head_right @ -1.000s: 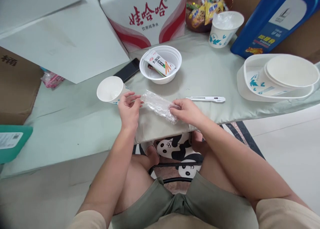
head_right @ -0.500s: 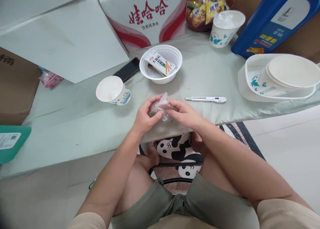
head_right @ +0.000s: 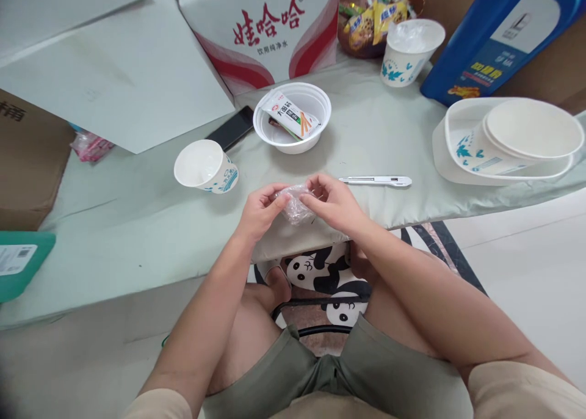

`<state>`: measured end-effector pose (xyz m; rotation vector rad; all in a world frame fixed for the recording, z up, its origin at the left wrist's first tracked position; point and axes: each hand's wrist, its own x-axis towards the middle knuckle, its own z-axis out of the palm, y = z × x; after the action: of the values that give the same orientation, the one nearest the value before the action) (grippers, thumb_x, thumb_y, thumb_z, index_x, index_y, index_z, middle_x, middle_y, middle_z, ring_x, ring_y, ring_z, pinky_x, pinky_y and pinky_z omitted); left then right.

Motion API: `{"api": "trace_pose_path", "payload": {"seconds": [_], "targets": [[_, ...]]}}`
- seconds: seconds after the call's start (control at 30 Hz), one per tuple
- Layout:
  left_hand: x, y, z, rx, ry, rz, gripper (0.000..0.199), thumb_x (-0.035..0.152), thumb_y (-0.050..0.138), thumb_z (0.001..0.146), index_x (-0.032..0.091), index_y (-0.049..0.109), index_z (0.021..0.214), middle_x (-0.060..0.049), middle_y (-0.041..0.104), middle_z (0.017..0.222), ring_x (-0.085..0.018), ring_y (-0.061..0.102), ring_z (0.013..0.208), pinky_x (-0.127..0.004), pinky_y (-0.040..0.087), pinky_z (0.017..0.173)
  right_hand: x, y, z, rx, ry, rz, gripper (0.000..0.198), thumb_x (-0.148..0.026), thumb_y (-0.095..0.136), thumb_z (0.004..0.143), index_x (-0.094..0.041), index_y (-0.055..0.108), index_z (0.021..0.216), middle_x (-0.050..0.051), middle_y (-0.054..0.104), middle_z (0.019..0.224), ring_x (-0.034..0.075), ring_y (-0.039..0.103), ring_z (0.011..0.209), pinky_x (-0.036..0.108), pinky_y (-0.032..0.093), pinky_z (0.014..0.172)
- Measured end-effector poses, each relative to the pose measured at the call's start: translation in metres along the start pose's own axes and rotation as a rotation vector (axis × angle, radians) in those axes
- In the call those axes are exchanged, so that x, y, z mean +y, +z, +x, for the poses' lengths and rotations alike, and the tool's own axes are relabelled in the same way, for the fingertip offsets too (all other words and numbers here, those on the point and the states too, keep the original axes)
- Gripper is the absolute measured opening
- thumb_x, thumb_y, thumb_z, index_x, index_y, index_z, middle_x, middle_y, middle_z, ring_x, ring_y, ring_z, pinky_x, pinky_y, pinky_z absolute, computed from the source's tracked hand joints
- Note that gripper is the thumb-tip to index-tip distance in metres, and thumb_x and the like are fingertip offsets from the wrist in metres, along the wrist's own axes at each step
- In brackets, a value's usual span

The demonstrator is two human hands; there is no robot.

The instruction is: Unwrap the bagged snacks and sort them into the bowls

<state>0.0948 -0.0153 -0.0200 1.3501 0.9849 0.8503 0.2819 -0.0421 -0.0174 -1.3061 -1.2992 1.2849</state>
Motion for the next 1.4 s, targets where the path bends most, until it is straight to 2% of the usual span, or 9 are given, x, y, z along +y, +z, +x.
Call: {"api": "trace_pose_path", "payload": {"seconds": [0.23,0.47,0.6,0.73,0.93,1.07,1.23,1.3,1.4], "targets": [[-0.001,-0.002,0.004,0.092,-0.014,-0.024,0.037,0.051,0.077,0.075,0.016,0.079,0.086,-0.003,0.07,0.071,-0.012,0.059,0.065,-0.026,0.051,0.065,-0.006,-0.002,0.0,0.012,0.096,0.113,0.03,-0.042,0.072,0.073,-0.022,0.05,0.075,-0.004,0.054,0.067,0.011,0.047,0.061,0.027,0.036,0.058],[-0.001,-0.001,0.005,0.164,-0.063,-0.089,0.038,0.053,0.079,0.071,0.016,0.077,0.078,-0.002,0.071,0.071,-0.013,0.061,0.065,-0.028,0.053,0.066,-0.004,-0.002,0.002,-0.023,0.055,0.151,0.034,-0.046,0.071,0.075,-0.022,0.047,0.072,-0.005,0.05,0.066,0.011,0.044,0.062,0.027,0.035,0.06],[-0.002,0.0,0.005,0.145,-0.053,-0.169,0.046,0.059,0.075,0.073,0.018,0.073,0.094,-0.006,0.075,0.09,-0.016,0.068,0.081,-0.028,0.055,0.071,-0.003,-0.001,0.001,-0.012,0.023,0.074,0.036,-0.048,0.071,0.078,-0.023,0.047,0.073,-0.005,0.049,0.064,0.011,0.043,0.059,0.027,0.034,0.056],[-0.002,0.005,0.004,0.059,-0.008,-0.111,0.051,0.046,0.083,0.069,0.02,0.065,0.109,-0.01,0.073,0.113,-0.018,0.07,0.094,-0.028,0.055,0.077,-0.004,0.003,-0.002,-0.051,-0.016,-0.038,0.037,-0.05,0.073,0.078,-0.023,0.049,0.074,-0.003,0.054,0.068,0.012,0.046,0.059,0.027,0.037,0.054],[-0.001,0.008,0.004,0.095,-0.069,-0.032,0.023,0.028,0.078,0.07,0.016,0.069,0.087,-0.004,0.073,0.084,-0.014,0.067,0.076,-0.027,0.053,0.072,-0.003,0.004,-0.003,-0.048,-0.016,-0.051,0.037,-0.052,0.072,0.079,-0.023,0.05,0.073,-0.001,0.054,0.07,0.013,0.046,0.063,0.027,0.036,0.056],[0.0,0.005,0.005,0.134,-0.081,-0.086,0.02,0.024,0.078,0.067,0.016,0.071,0.084,-0.002,0.073,0.08,-0.013,0.066,0.074,-0.028,0.054,0.072,-0.003,0.002,-0.001,-0.046,-0.01,-0.023,0.032,-0.047,0.069,0.08,-0.022,0.05,0.073,-0.002,0.053,0.071,0.013,0.046,0.064,0.028,0.037,0.059],[0.001,0.001,0.006,0.191,-0.087,-0.218,0.026,0.03,0.082,0.066,0.016,0.07,0.085,-0.002,0.072,0.077,-0.012,0.065,0.07,-0.026,0.055,0.069,-0.004,0.002,0.0,-0.045,-0.021,0.002,0.03,-0.044,0.066,0.081,-0.023,0.046,0.073,-0.003,0.048,0.069,0.012,0.044,0.062,0.028,0.034,0.059],[0.002,0.001,0.005,0.152,-0.133,-0.294,0.034,0.036,0.082,0.068,0.018,0.07,0.093,-0.002,0.072,0.081,-0.012,0.066,0.07,-0.026,0.055,0.067,-0.004,0.002,-0.001,-0.03,-0.038,-0.002,0.032,-0.045,0.066,0.081,-0.023,0.044,0.073,-0.004,0.046,0.067,0.012,0.041,0.061,0.028,0.032,0.057],[0.002,0.004,0.004,0.002,-0.192,-0.328,0.048,0.039,0.086,0.064,0.018,0.068,0.104,-0.004,0.075,0.092,-0.014,0.069,0.077,-0.027,0.055,0.07,-0.003,0.002,-0.001,-0.001,-0.082,-0.012,0.034,-0.047,0.066,0.082,-0.024,0.043,0.074,-0.004,0.044,0.066,0.011,0.039,0.059,0.027,0.031,0.055]]}}
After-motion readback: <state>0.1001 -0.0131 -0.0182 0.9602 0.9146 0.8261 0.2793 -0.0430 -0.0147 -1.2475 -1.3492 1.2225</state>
